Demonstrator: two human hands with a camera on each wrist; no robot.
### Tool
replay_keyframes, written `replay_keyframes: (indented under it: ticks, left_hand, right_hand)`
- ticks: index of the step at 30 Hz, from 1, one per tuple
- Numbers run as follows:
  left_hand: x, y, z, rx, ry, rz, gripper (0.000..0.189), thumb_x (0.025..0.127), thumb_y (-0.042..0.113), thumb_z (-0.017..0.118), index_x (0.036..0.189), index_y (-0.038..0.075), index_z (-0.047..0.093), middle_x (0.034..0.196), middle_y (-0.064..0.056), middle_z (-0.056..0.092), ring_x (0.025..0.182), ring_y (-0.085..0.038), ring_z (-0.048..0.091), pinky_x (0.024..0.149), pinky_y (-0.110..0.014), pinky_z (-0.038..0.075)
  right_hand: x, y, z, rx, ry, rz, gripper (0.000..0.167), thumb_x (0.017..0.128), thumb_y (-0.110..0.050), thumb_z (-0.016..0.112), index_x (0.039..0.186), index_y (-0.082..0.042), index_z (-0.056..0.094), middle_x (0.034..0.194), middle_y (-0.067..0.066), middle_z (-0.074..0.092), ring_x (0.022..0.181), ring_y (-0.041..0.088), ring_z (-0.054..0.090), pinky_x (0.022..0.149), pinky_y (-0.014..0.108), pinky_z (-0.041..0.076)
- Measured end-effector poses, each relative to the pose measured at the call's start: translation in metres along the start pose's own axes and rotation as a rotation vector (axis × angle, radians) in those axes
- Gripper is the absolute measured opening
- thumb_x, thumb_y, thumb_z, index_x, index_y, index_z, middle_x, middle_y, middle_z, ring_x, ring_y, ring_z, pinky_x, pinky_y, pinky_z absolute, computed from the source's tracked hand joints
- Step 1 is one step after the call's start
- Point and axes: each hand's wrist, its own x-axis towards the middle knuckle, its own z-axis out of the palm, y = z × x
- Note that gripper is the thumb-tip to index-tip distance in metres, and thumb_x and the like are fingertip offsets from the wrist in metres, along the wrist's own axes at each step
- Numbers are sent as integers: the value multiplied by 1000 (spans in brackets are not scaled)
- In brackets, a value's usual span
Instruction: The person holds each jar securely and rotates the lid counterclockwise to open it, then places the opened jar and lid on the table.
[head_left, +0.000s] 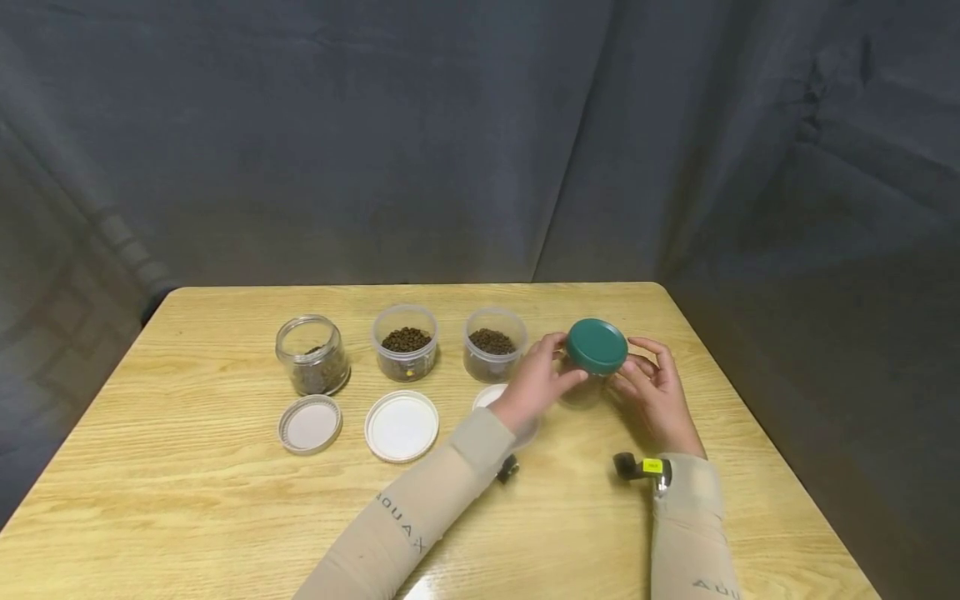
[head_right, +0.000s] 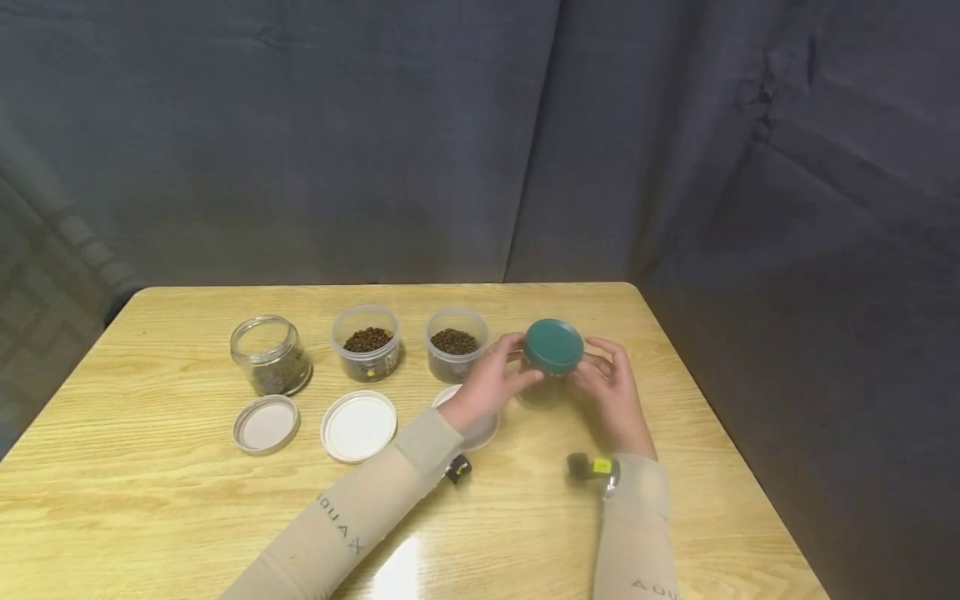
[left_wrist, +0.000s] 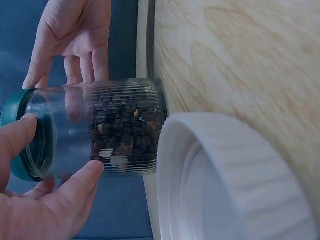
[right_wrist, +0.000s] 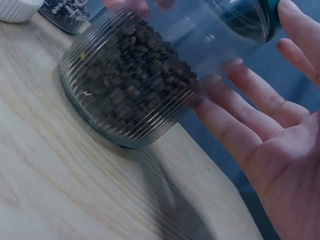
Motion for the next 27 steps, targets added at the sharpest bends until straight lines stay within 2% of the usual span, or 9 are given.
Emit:
replay_keyframes:
  ticks: [8,13,16,19,24,27]
  left_hand:
    - [-1,2,0,11,4,1,70,94,24,73,152,3,38,151,-15,48,134,-27,52,108,-35,49]
    - [-2,2,0,8,7,2,70,95,24,73,152,3,39,150,-15,48,134,-26,53,107,-35,49]
    - [-2,1,0,11,11,3,70,95,25,73,152,4,39,150,-15,48,133,-26,53,108,-35,49]
    - [-2,0,0,19,14,8,70,95,26,73,152,3,39,149,-16,49,133,-26,53,108,-35,49]
    - [-3,0,0,17,12,11,70,95,25,73,151,2,38,148,-16,49,133,-26,53,108,-34,49]
    - [-3,0,0,9,9,8,71,95,24,73,152,1,38,148,-16,50,133,-26,53,108,-33,49]
  right_hand:
    - [-3,-1,1,-26,20,14,38,107,-13,50,145,-7,51,131,-1,58,117,10,61,100,35,54]
    - [-3,-5,3,-148,0,47,46,106,-15,54,152,-13,47,137,-1,53,122,9,58,102,29,52]
    - [-3,-8,5,-235,-20,48,52,104,-14,58,155,-17,44,135,1,52,120,9,59,100,23,53]
    - [-3,-10,6,-265,-15,57,56,104,-15,59,156,-19,41,131,3,51,116,8,61,97,20,53]
    - [-4,-9,7,-162,16,79,54,105,-18,56,156,-15,35,127,2,53,114,7,61,98,23,53]
    - [-5,-6,7,-118,26,65,46,106,-19,53,150,-14,39,126,2,56,117,9,59,99,28,53]
